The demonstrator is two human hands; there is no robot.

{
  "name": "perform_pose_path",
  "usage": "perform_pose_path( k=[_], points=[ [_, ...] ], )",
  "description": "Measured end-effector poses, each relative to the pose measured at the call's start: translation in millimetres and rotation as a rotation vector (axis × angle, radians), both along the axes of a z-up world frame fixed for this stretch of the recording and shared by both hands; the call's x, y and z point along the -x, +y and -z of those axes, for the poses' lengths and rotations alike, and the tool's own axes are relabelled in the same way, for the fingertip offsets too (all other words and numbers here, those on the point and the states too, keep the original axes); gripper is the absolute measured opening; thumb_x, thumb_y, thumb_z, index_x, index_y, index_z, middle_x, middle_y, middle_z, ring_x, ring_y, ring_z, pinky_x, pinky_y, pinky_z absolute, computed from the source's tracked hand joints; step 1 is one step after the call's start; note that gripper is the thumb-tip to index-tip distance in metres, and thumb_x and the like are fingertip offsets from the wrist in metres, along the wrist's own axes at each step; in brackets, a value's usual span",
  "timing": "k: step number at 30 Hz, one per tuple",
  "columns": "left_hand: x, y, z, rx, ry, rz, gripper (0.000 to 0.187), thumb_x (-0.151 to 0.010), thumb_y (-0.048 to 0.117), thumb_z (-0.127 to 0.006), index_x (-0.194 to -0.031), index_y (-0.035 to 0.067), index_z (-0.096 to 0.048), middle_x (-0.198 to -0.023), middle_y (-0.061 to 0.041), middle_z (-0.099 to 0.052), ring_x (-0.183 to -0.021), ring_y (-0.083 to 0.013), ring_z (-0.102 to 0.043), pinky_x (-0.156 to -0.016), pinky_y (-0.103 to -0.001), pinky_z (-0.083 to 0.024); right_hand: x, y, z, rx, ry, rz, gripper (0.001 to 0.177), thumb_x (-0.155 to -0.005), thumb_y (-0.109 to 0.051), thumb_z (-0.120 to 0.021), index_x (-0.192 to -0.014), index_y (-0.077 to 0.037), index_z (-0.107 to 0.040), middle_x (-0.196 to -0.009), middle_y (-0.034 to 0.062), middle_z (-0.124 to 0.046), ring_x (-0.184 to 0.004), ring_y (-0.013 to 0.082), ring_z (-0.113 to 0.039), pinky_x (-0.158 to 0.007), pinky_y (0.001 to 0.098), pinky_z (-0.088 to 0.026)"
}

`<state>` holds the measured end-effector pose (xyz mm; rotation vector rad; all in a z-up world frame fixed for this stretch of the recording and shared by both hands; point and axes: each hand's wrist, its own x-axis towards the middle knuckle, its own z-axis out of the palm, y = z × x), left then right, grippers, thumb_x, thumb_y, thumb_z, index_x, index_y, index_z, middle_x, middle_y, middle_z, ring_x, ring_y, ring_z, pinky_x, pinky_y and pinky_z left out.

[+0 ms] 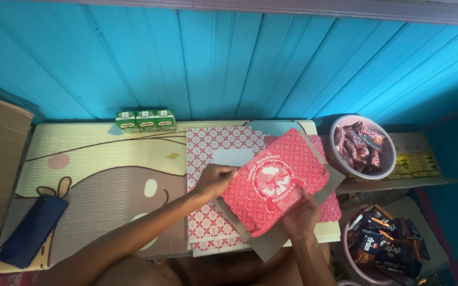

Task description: The person sits on the floor and folds flat pre-printed cardboard blanks into open gift boxes, creasing the sides and tucking the flaps to shape each box, then sets completed boxes aside and picks up the next flat blank.

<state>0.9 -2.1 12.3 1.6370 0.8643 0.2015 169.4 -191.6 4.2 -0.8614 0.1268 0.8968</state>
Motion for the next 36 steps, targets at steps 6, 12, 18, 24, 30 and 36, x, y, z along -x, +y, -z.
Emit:
perform_pose_path(
  k=[6, 12, 18, 24, 30, 36],
  points=[
    [9.3, 4.0, -3.1, 0.097, -0.018, -0.053, 0.04, -0.101, 0.037, -0.067, -0.072, 0.01, -0.068, -0.059, 0.004, -0.047, -0.056, -0.0077, -0.043, -0.062, -0.026, -0.039, -1.0, 0.3, 2.8, 0.019, 0.01, 0.013, 0.03, -0.096, -0.02, -0.046, -0.118, -0.007, -0.061, -0.131, 0.0151, -0.06, -0.12, 0.0284, -0.055, -0.102, 0.0471, -0.039],
    [6.0, 9.4, 55.4, -0.092, -0.208, 0.058, 0.054, -0.095, 0.053, -0.065, -0.059, 0.013, -0.058, -0.049, 0.005, -0.048, -0.043, -0.0078, -0.042, -0.047, -0.025, -0.035, -5.9, 0.6, 9.7, 0.028, -0.003, 0.055, 0.028, -0.096, -0.02, -0.047, -0.114, -0.006, -0.063, -0.129, 0.0141, -0.061, -0.119, 0.0265, -0.056, -0.103, 0.0449, -0.04],
    [10.3, 2.5, 5.3, 0.132, 0.025, -0.029, 0.031, -0.102, 0.028, -0.063, -0.09, 0.006, -0.08, -0.063, -0.001, -0.063, -0.048, -0.0061, -0.042, -0.052, -0.022, -0.037, -0.5, 1.2, 1.4, 0.004, -0.013, 0.006, 0.032, -0.093, -0.02, -0.048, -0.122, -0.012, -0.059, -0.128, 0.0123, -0.06, -0.116, 0.0259, -0.056, -0.099, 0.046, -0.041],
    [23.1, 8.7, 20.9, 0.046, -0.073, -0.011, 0.044, -0.089, 0.041, -0.075, -0.106, 0.001, -0.083, -0.051, -0.001, -0.062, -0.035, -0.0053, -0.036, -0.036, -0.023, -0.028, 3.7, 2.7, -12.0, 0.047, -0.021, 0.012, 0.035, -0.093, -0.023, -0.045, -0.122, -0.01, -0.059, -0.139, 0.0184, -0.057, -0.127, 0.0331, -0.052, -0.104, 0.0525, -0.038],
    [26.8, 16.0, 42.0, -0.021, -0.064, 0.059, 0.048, -0.103, 0.036, -0.067, -0.064, 0.01, -0.064, -0.047, 0.003, -0.042, -0.038, -0.0089, -0.035, -0.044, -0.027, -0.035, -11.3, -7.0, 4.9, -0.014, 0.032, 0.002, 0.031, -0.105, -0.019, -0.04, -0.125, -0.003, -0.059, -0.122, 0.011, -0.062, -0.112, 0.0193, -0.057, -0.102, 0.0378, -0.042],
    [28.2, 7.2, -26.1, -0.097, -0.189, -0.028, 0.083, -0.09, 0.071, -0.063, -0.145, 0.009, -0.059, -0.147, -0.02, -0.057, -0.141, -0.0396, -0.051, -0.112, -0.05, -0.046, -114.4, -18.5, 201.9, -0.135, 0.086, -0.152, 0.027, -0.099, -0.036, -0.05, -0.11, -0.019, -0.069, -0.099, 0.0045, -0.07, -0.091, 0.0248, -0.067, -0.088, 0.0426, -0.05]
  ],
)
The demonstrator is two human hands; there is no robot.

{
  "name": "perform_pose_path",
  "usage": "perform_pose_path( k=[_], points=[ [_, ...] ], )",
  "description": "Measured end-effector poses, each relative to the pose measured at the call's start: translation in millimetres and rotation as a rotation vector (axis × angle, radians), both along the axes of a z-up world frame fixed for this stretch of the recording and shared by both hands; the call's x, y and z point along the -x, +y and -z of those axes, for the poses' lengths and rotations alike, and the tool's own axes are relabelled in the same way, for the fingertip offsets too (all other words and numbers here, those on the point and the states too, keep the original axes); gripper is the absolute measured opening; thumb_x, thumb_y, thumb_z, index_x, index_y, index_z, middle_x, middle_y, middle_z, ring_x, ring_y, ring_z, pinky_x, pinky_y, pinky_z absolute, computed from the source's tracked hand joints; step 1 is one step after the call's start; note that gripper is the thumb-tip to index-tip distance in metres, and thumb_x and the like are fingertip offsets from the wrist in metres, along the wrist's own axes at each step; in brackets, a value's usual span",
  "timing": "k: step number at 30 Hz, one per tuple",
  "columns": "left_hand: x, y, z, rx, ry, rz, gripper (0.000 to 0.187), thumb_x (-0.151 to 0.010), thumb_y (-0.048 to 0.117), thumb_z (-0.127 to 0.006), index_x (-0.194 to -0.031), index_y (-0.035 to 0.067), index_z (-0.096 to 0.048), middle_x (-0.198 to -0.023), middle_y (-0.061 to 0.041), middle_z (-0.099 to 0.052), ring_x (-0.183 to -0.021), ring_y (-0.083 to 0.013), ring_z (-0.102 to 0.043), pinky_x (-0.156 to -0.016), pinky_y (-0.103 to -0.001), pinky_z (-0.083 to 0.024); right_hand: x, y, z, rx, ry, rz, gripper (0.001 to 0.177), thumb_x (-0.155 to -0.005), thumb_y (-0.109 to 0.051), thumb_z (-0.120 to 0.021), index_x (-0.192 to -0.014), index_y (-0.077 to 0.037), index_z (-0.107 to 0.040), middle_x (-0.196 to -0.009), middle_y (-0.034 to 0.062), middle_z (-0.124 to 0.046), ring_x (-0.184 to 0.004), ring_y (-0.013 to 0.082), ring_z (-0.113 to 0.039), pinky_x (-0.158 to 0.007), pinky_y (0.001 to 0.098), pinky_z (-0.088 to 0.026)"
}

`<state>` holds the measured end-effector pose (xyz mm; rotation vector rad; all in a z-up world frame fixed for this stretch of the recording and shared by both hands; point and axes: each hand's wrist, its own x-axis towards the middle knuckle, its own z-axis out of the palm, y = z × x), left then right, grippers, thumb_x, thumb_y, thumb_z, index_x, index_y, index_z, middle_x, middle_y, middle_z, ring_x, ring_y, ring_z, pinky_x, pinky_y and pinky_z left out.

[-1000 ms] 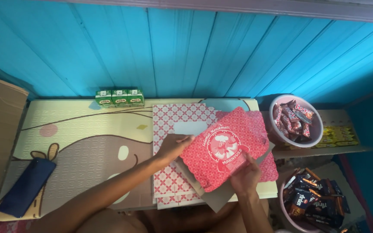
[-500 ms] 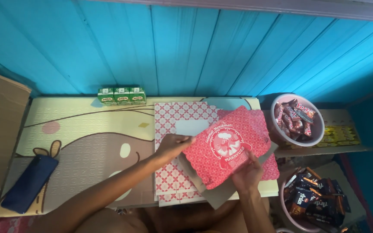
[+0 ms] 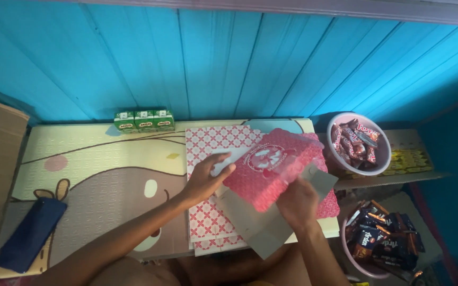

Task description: The person sits on the floor and folds flat pre-printed cardboard blanks into open gift boxes, creasing the sides and tucking the flaps to shape each box, then sets completed boxes aside and picks up the next flat blank.

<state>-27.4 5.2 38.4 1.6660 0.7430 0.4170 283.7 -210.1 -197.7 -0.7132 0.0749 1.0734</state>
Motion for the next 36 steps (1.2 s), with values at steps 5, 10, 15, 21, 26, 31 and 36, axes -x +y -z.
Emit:
perform_pose_path(
  k=[5, 10, 15, 21, 26, 31, 36],
  points=[
    [1.2, 7.2, -21.2, -0.265, -0.195, 0.059, 0.096, -0.086, 0.076, -0.056, -0.153, 0.008, -0.048, -0.153, -0.024, -0.048, -0.143, -0.0465, -0.043, -0.113, -0.061, -0.04, 54.0, 78.8, -111.6, -0.124, -0.324, -0.282, 0.051, -0.1, -0.036, -0.045, -0.147, -0.014, -0.046, -0.143, 0.0112, -0.053, -0.13, 0.0347, -0.05, -0.104, 0.049, -0.038],
    [-0.3, 12.4, -11.1, -0.378, -0.233, 0.069, 0.106, -0.074, 0.084, -0.06, -0.156, 0.019, -0.042, -0.159, -0.015, -0.044, -0.147, -0.0406, -0.04, -0.114, -0.061, -0.04, 96.3, 98.4, -216.7, -0.061, -0.832, -0.505, 0.082, -0.098, -0.058, -0.039, -0.165, -0.012, -0.025, -0.172, 0.0165, -0.02, -0.154, 0.045, -0.022, -0.117, 0.0606, -0.024],
    [1.0, 18.1, 2.9, -0.421, -0.159, -0.106, 0.073, -0.093, 0.027, -0.071, -0.153, 0.0, -0.039, -0.15, -0.024, -0.05, -0.14, -0.0407, -0.05, -0.108, -0.051, -0.051, 78.2, 104.2, -180.2, 0.47, -1.736, -0.507, 0.052, -0.1, -0.026, -0.06, -0.151, -0.018, -0.055, -0.157, 0.0116, -0.048, -0.147, 0.0332, -0.042, -0.12, 0.0477, -0.035],
    [0.6, 17.2, -14.4, -0.426, -0.229, -0.188, 0.052, -0.093, 0.004, -0.065, -0.142, -0.004, -0.05, -0.138, -0.025, -0.06, -0.131, -0.044, -0.057, -0.102, -0.052, -0.055, 86.7, 119.2, -163.4, 0.692, -2.289, -0.749, 0.073, -0.101, -0.057, -0.045, -0.164, -0.029, -0.022, -0.17, 0.0133, -0.022, -0.156, 0.0352, -0.023, -0.124, 0.0593, -0.02],
    [-4.3, 18.5, 0.8, -0.521, -0.277, -0.127, 0.046, -0.094, 0.017, -0.069, -0.137, 0.004, -0.06, -0.128, -0.017, -0.068, -0.12, -0.0346, -0.068, -0.094, -0.045, -0.06, 82.0, 131.7, -153.9, 0.735, -2.267, -0.566, 0.073, -0.103, -0.06, -0.043, -0.163, -0.023, -0.025, -0.166, 0.0192, -0.026, -0.155, 0.0378, -0.023, -0.122, 0.0645, -0.016],
    [-6.0, 19.4, 8.3, -0.651, -0.276, -0.121, 0.05, -0.09, 0.023, -0.076, -0.137, 0.009, -0.065, -0.127, -0.013, -0.07, -0.115, -0.0309, -0.071, -0.092, -0.041, -0.06, 67.3, 145.0, -157.2, 0.817, -2.18, -0.501, 0.069, -0.103, -0.062, -0.04, -0.159, -0.021, -0.033, -0.166, 0.0174, -0.029, -0.156, 0.0373, -0.024, -0.123, 0.065, -0.013],
    [-4.0, 19.3, -7.7, -0.597, -0.328, -0.116, 0.041, -0.093, 0.015, -0.073, -0.132, 0.003, -0.066, -0.12, -0.018, -0.071, -0.109, -0.0349, -0.073, -0.09, -0.044, -0.06, 56.0, 146.9, -151.8, 0.891, -2.147, -0.57, 0.074, -0.102, -0.066, -0.037, -0.16, -0.02, -0.03, -0.168, 0.014, -0.026, -0.157, 0.031, -0.022, -0.123, 0.0644, -0.016]
  ],
)
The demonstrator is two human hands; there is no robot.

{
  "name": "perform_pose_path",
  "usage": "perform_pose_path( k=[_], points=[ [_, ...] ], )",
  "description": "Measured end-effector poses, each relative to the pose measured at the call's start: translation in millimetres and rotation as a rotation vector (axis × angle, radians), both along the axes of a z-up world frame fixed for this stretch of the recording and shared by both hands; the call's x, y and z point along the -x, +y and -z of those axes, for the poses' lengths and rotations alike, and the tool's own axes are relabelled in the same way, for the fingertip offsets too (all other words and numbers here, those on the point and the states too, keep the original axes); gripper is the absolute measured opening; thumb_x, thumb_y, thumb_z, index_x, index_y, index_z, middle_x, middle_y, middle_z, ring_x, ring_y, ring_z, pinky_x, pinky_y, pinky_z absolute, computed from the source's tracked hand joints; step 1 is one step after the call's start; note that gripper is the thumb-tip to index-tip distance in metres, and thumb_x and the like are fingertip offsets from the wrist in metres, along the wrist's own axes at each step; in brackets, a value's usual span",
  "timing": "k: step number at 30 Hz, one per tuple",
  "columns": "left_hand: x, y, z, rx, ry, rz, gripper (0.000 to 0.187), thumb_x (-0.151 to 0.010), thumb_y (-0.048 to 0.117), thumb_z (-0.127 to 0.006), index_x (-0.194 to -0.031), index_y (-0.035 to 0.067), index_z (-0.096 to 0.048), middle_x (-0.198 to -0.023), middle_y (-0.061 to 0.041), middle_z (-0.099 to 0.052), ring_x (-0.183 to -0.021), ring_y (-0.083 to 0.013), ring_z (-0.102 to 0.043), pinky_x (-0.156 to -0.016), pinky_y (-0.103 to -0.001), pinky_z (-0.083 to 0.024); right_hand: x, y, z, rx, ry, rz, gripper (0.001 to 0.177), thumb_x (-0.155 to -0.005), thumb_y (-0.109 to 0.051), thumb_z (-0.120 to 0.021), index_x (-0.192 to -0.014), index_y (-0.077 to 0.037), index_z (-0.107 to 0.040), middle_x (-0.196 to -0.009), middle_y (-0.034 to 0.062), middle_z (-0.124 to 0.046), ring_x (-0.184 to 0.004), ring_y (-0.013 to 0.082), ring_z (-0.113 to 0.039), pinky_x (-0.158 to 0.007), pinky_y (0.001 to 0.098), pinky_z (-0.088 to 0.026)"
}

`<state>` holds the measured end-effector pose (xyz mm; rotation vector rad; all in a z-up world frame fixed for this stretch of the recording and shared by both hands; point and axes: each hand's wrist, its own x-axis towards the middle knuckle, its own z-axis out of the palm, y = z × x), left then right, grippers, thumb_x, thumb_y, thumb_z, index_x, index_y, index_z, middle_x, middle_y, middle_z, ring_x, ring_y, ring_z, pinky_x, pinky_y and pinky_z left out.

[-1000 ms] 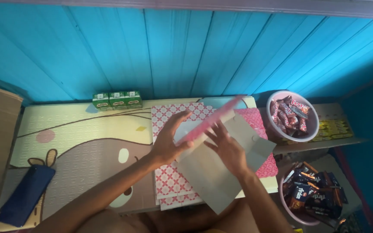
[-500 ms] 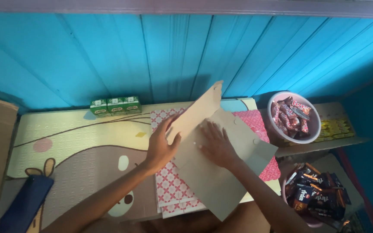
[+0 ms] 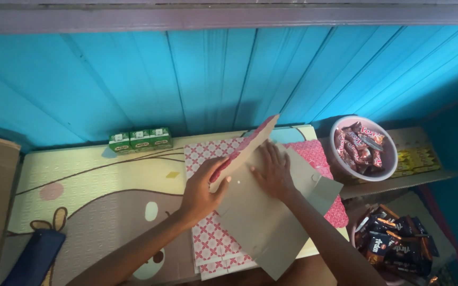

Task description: The person sits on the floor and folds flat pre-printed cardboard blanks into open gift boxes, creasing the sides and tucking the flaps to shape each box, then sets completed boxes aside and picks up the next flat blank.

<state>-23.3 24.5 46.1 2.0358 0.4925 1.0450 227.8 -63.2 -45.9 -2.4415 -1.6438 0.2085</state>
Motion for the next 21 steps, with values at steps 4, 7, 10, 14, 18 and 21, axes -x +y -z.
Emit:
perform_pose_path(
  k=[4, 7, 10, 14, 18, 21],
  points=[
    [-1.1, 4.8, 6.9, -0.047, -0.006, -0.006, 0.041, -0.094, 0.02, -0.072, -0.133, 0.005, -0.067, -0.121, -0.015, -0.071, -0.11, -0.0309, -0.072, -0.09, -0.043, -0.06, 7.5, -4.9, 4.0, -0.006, -0.002, 0.019, 0.074, -0.103, -0.065, -0.036, -0.161, -0.02, -0.03, -0.168, 0.0135, -0.027, -0.156, 0.0312, -0.023, -0.123, 0.0642, -0.016],
    [-1.7, 4.2, 8.5, -0.056, -0.019, 0.006, 0.045, -0.092, 0.021, -0.075, -0.133, 0.006, -0.067, -0.12, -0.015, -0.071, -0.109, -0.0314, -0.072, -0.09, -0.043, -0.06, 17.6, -12.2, 8.2, -0.016, -0.003, 0.058, 0.074, -0.103, -0.066, -0.034, -0.16, -0.02, -0.031, -0.167, 0.0134, -0.028, -0.156, 0.0318, -0.024, -0.122, 0.0644, -0.018],
    [0.1, 2.5, 13.6, -0.027, -0.041, 0.059, 0.047, -0.091, 0.028, -0.077, -0.132, 0.008, -0.068, -0.118, -0.015, -0.072, -0.106, -0.0298, -0.073, -0.089, -0.042, -0.06, 24.9, -18.5, 31.7, -0.077, -0.049, 0.095, 0.072, -0.101, -0.06, -0.042, -0.156, -0.015, -0.037, -0.164, 0.0141, -0.033, -0.154, 0.0324, -0.028, -0.118, 0.066, -0.025],
    [-1.4, -5.9, 33.7, -0.436, 0.061, 0.274, 0.043, -0.088, 0.026, -0.075, -0.13, 0.014, -0.069, -0.113, -0.012, -0.07, -0.104, -0.0285, -0.07, -0.091, -0.04, -0.057, 19.5, -21.3, 66.6, -0.22, -0.215, 0.083, 0.062, -0.09, -0.051, -0.056, -0.124, 0.0, -0.065, -0.148, 0.0261, -0.052, -0.149, 0.0414, -0.037, -0.118, 0.0655, -0.022],
    [1.6, -29.9, 12.4, -0.532, 0.106, 0.405, 0.033, -0.078, 0.009, -0.075, -0.111, 0.009, -0.069, -0.112, -0.005, -0.068, -0.101, -0.0228, -0.068, -0.09, -0.04, -0.053, 23.4, -23.0, 63.9, -0.186, -0.2, 0.12, 0.065, -0.093, -0.053, -0.052, -0.13, -0.001, -0.061, -0.151, 0.0239, -0.05, -0.151, 0.0387, -0.036, -0.119, 0.0636, -0.021],
    [4.5, -37.9, 39.7, -0.574, 0.224, 0.456, 0.049, -0.077, 0.011, -0.074, -0.125, 0.009, -0.066, -0.126, -0.009, -0.063, -0.11, -0.0263, -0.064, -0.095, -0.043, -0.051, 30.3, -24.6, 61.7, -0.158, -0.183, 0.146, 0.067, -0.094, -0.055, -0.049, -0.135, -0.002, -0.058, -0.153, 0.0224, -0.048, -0.152, 0.0368, -0.035, -0.12, 0.0621, -0.021]
  ],
)
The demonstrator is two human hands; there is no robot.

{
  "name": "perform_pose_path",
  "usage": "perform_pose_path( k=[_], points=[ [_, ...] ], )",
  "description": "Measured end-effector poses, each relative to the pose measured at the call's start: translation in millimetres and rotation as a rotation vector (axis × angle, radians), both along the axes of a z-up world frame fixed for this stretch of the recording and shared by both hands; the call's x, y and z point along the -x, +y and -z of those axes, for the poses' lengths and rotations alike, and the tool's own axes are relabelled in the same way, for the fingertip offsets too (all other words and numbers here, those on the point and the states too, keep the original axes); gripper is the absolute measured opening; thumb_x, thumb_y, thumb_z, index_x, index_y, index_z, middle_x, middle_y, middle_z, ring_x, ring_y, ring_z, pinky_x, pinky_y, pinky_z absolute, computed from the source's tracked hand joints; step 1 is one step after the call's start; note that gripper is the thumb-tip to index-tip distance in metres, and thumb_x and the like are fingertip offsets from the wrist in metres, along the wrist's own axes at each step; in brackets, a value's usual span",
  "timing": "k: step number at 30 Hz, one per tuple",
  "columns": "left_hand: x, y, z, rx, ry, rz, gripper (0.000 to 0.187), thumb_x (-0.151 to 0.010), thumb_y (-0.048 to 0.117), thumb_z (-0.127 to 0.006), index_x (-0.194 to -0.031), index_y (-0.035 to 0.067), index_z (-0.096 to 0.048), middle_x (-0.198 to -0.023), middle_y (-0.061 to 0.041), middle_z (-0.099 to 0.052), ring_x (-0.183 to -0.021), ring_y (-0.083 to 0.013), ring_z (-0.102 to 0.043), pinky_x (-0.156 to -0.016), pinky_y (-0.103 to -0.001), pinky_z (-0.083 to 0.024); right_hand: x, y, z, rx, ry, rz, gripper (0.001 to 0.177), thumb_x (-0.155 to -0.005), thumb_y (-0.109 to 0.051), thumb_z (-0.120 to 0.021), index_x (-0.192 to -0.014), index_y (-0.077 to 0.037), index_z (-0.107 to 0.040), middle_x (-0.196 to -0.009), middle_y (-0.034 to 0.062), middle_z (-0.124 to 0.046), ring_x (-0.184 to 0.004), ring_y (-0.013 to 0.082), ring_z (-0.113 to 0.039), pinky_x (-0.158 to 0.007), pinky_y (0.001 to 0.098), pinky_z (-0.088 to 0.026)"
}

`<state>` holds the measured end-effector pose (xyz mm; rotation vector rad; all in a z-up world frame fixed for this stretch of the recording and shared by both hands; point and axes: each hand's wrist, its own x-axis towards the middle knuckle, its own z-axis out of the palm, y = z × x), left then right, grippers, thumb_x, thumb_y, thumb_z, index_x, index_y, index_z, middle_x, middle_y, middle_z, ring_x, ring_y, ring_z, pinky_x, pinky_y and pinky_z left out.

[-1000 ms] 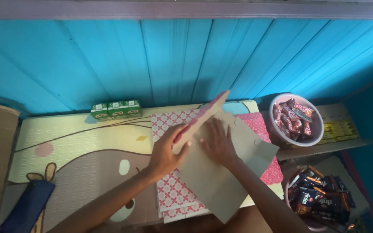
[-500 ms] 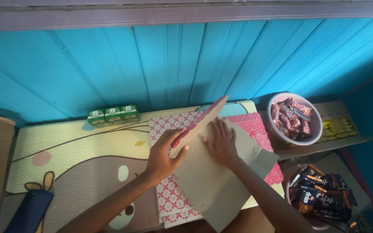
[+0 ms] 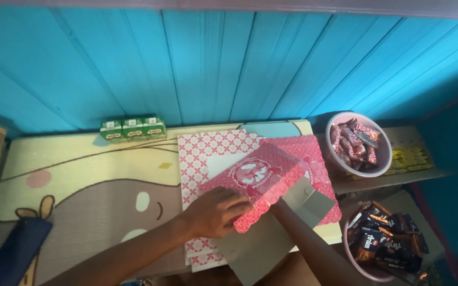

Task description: The person sits on the floor and folds flat pre-printed cardboard blanks into open gift boxes, creasing the sides and tucking the flaps to shape each box, then sets completed boxes aside and picks up the next flat blank.

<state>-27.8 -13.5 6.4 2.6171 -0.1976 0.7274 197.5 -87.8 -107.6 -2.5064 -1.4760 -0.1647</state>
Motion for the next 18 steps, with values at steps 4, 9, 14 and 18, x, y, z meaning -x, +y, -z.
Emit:
perform_pose_path(
  k=[4, 9, 14, 18],
  points=[
    [0.6, -6.7, -1.5, 0.049, 0.026, -0.005, 0.045, -0.08, 0.013, -0.07, -0.124, 0.008, -0.065, -0.125, -0.008, -0.062, -0.109, -0.0263, -0.062, -0.096, -0.043, -0.047, 6.3, 4.5, -7.0, 0.013, 0.019, 0.014, 0.069, -0.096, -0.056, -0.046, -0.139, -0.003, -0.055, -0.155, 0.0208, -0.047, -0.153, 0.0348, -0.033, -0.122, 0.0607, -0.02],
    [1.5, 13.7, -2.8, 0.065, 0.005, -0.167, 0.052, -0.088, 0.02, -0.069, -0.139, 0.012, -0.061, -0.125, -0.015, -0.065, -0.111, -0.0351, -0.067, -0.091, -0.046, -0.055, 13.3, 5.6, -15.4, 0.041, 0.045, 0.053, 0.074, -0.099, -0.059, -0.039, -0.148, -0.005, -0.049, -0.16, 0.0176, -0.043, -0.154, 0.0308, -0.031, -0.124, 0.0578, -0.018],
    [10.0, 33.8, -16.6, 0.364, 0.02, -0.427, 0.052, -0.087, 0.023, -0.071, -0.136, 0.009, -0.062, -0.118, -0.017, -0.072, -0.097, -0.0356, -0.073, -0.083, -0.046, -0.06, 15.8, -0.5, -37.3, 0.04, 0.124, 0.042, 0.073, -0.102, -0.057, -0.038, -0.156, -0.009, -0.04, -0.165, 0.0141, -0.035, -0.156, 0.0303, -0.028, -0.124, 0.0599, -0.019],
    [16.9, 39.0, -23.8, 0.788, 0.094, -0.563, 0.07, -0.076, 0.018, -0.076, -0.143, 0.016, -0.057, -0.12, -0.016, -0.074, -0.106, -0.0401, -0.073, -0.088, -0.049, -0.06, 17.0, -4.5, -39.4, 0.042, 0.228, 0.037, 0.068, -0.104, -0.056, -0.035, -0.16, -0.019, -0.03, -0.168, 0.009, -0.026, -0.157, 0.0286, -0.023, -0.123, 0.065, -0.019]
  ],
)
